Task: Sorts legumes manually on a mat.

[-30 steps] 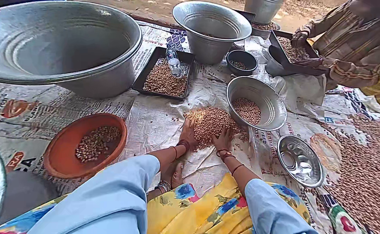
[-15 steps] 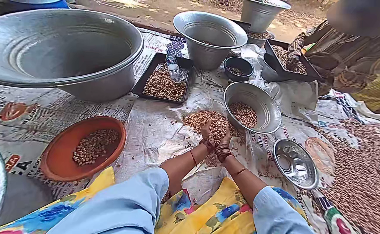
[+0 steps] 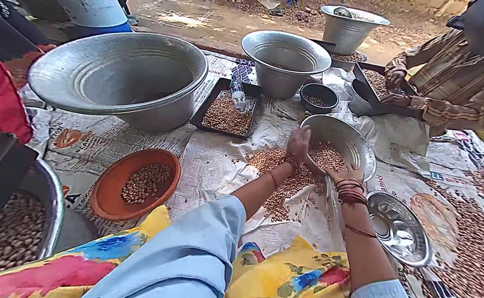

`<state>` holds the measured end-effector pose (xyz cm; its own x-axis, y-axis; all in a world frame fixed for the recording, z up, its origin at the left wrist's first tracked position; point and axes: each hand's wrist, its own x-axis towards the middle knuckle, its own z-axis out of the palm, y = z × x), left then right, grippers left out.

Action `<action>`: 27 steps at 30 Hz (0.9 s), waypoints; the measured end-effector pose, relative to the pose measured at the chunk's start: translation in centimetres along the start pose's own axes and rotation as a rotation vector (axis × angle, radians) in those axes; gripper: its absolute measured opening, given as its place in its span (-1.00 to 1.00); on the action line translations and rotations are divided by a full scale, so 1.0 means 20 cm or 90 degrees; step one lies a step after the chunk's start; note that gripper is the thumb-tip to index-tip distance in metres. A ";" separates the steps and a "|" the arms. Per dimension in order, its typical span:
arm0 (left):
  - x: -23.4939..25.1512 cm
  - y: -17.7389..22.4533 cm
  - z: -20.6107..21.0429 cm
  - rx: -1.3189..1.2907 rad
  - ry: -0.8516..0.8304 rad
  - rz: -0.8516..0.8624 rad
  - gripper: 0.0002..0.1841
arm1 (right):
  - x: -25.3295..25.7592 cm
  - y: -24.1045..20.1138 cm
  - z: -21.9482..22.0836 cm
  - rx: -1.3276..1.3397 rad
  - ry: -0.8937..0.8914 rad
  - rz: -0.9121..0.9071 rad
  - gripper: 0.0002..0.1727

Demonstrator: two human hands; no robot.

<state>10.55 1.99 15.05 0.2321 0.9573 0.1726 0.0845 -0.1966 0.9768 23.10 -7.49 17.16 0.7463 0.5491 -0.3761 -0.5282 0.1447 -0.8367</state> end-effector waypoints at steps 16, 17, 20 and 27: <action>-0.24 -0.98 -0.38 0.503 -0.022 -0.087 -0.33 | 0.14 0.54 -0.14 -0.956 -0.334 -0.255 -0.56; -0.24 -0.97 -0.34 0.499 -0.095 -0.029 -0.35 | 0.17 0.55 -0.19 -0.989 -0.276 -0.271 -0.54; -0.18 -0.94 -0.34 0.495 -0.146 0.116 -0.43 | 0.27 0.55 -0.29 -0.990 -0.154 -0.302 -0.53; 0.02 -0.95 -0.49 0.578 -0.149 -0.166 -0.12 | 0.31 0.72 -0.31 -1.047 -0.150 -0.262 -0.28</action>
<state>-0.45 8.09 -2.21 0.2786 0.9468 -0.1613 0.8527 -0.1665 0.4951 22.60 -7.14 0.25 0.5651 0.8174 -0.1117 0.7230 -0.5559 -0.4101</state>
